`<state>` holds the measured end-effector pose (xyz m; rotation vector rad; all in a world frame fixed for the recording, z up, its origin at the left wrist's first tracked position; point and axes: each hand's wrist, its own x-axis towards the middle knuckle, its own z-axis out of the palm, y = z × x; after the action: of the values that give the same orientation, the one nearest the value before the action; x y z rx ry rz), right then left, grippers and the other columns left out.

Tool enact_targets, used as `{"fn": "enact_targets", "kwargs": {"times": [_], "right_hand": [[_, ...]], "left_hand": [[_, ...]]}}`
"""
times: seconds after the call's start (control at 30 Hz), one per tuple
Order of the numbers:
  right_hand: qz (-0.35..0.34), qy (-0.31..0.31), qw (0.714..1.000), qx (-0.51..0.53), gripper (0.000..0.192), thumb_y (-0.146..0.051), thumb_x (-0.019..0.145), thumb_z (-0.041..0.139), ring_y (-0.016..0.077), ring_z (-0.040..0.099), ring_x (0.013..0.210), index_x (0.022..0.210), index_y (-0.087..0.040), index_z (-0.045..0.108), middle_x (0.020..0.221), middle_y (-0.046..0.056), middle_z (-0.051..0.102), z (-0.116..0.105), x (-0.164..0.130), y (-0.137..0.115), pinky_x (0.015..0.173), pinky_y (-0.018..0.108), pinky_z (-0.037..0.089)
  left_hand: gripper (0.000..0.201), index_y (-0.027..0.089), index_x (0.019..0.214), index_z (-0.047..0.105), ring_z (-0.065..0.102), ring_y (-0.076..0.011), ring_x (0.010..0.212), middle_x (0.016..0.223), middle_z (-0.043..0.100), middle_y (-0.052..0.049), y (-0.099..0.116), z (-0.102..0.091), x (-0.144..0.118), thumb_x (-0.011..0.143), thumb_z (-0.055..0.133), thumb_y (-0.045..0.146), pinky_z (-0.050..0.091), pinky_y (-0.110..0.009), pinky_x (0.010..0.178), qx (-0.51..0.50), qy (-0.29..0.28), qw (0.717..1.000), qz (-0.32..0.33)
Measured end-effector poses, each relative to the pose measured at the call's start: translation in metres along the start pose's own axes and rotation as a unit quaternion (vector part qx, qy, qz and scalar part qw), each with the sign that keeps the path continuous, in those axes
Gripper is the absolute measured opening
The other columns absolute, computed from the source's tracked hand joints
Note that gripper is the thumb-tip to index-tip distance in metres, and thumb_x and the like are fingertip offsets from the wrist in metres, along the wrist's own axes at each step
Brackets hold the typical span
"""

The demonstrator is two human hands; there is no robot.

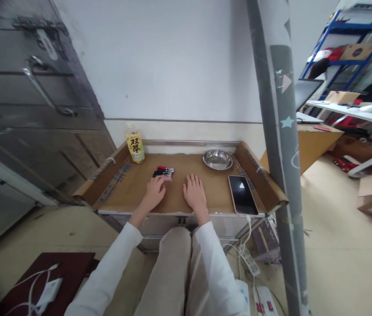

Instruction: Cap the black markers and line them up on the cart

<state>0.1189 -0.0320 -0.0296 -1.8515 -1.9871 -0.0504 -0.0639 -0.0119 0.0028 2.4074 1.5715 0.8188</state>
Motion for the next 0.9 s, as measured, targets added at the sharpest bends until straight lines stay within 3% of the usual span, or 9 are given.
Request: {"fn": "enact_targets", "kwargs": {"times": [0.1, 0.27, 0.4, 0.53, 0.6, 0.67, 0.8, 0.9], "right_hand": [[0.003, 0.000, 1.000, 0.005, 0.049, -0.029, 0.099, 0.033, 0.0279, 0.038, 0.139, 0.140, -0.007, 0.047, 0.149, 0.017, 0.044, -0.001, 0.001, 0.000, 0.115, 0.044, 0.028], [0.006, 0.009, 0.999, 0.034, 0.048, -0.028, 0.098, 0.035, 0.0272, 0.040, 0.138, 0.138, -0.007, 0.050, 0.147, 0.018, 0.046, 0.000, 0.000, 0.003, 0.115, 0.044, 0.028], [0.015, 0.021, 0.995, 0.099, 0.041, -0.028, 0.096, 0.040, 0.0271, 0.044, 0.134, 0.129, -0.011, 0.058, 0.143, 0.017, 0.051, -0.001, 0.004, 0.003, 0.113, 0.044, 0.030], [0.079, 0.040, 0.966, 0.245, 0.034, -0.034, 0.096, 0.040, 0.0242, 0.058, 0.115, 0.111, -0.019, 0.066, 0.119, 0.011, 0.068, -0.008, 0.021, 0.000, 0.104, 0.044, 0.038], [0.082, 0.043, 0.927, 0.363, 0.032, -0.036, 0.095, 0.041, 0.0213, 0.061, 0.107, 0.104, -0.020, 0.068, 0.112, 0.009, 0.070, -0.013, 0.031, -0.001, 0.099, 0.039, 0.043], [0.097, 0.026, 0.868, 0.487, 0.028, -0.037, 0.092, 0.047, 0.0192, 0.063, 0.101, 0.098, -0.020, 0.068, 0.108, 0.008, 0.071, -0.018, 0.040, 0.000, 0.091, 0.034, 0.048], [0.119, -0.083, 0.676, 0.723, 0.024, -0.037, 0.083, 0.061, 0.0149, 0.065, 0.081, 0.098, -0.021, 0.070, 0.102, 0.005, 0.072, -0.026, 0.047, 0.006, 0.069, 0.025, 0.051], [0.141, -0.095, 0.573, 0.802, 0.016, -0.029, 0.080, 0.064, 0.0118, 0.063, 0.075, 0.092, -0.021, 0.071, 0.092, 0.002, 0.073, -0.030, 0.049, 0.010, 0.067, 0.022, 0.051]], "left_hand": [[0.032, 0.022, 0.115, 0.060, 0.053, -0.0282, 0.107, 0.116, 0.060, -0.011, -0.015, -0.008, 0.010, 0.089, 0.044, 0.014, 0.044, -0.043, 0.093, 0.113, 0.040, 0.991, -0.057], [0.021, 0.022, 0.111, 0.059, 0.052, -0.0271, 0.106, 0.113, 0.060, -0.011, -0.038, -0.014, 0.017, 0.091, 0.052, 0.027, 0.041, -0.041, 0.094, 0.161, -0.009, 0.987, -0.013], [0.016, 0.022, 0.102, 0.060, 0.054, -0.0238, 0.104, 0.108, 0.062, -0.007, -0.047, -0.008, 0.017, 0.091, 0.055, 0.032, 0.041, -0.040, 0.094, 0.047, -0.048, 0.997, 0.044], [0.013, 0.020, 0.098, 0.061, 0.059, -0.0194, 0.094, 0.102, 0.062, -0.005, -0.037, 0.001, 0.021, 0.090, 0.057, 0.029, 0.047, -0.036, 0.088, -0.142, -0.058, 0.986, 0.064], [0.015, 0.019, 0.101, 0.060, 0.059, -0.0180, 0.092, 0.102, 0.060, -0.005, -0.023, 0.004, 0.024, 0.089, 0.059, 0.028, 0.049, -0.034, 0.086, -0.208, -0.039, 0.975, 0.070], [0.015, 0.020, 0.102, 0.060, 0.059, -0.0177, 0.094, 0.101, 0.060, -0.005, -0.006, 0.004, 0.028, 0.088, 0.060, 0.027, 0.049, -0.034, 0.088, -0.255, -0.009, 0.963, 0.088], [0.021, 0.020, 0.108, 0.058, 0.059, -0.0183, 0.103, 0.108, 0.061, -0.006, 0.027, 0.003, 0.039, 0.088, 0.060, 0.023, 0.048, -0.035, 0.093, -0.308, 0.056, 0.943, 0.109], [0.026, 0.019, 0.111, 0.057, 0.060, -0.0182, 0.102, 0.111, 0.062, -0.007, 0.045, 0.004, 0.050, 0.085, 0.063, 0.019, 0.049, -0.033, 0.089, -0.328, 0.106, 0.935, 0.086]]}}
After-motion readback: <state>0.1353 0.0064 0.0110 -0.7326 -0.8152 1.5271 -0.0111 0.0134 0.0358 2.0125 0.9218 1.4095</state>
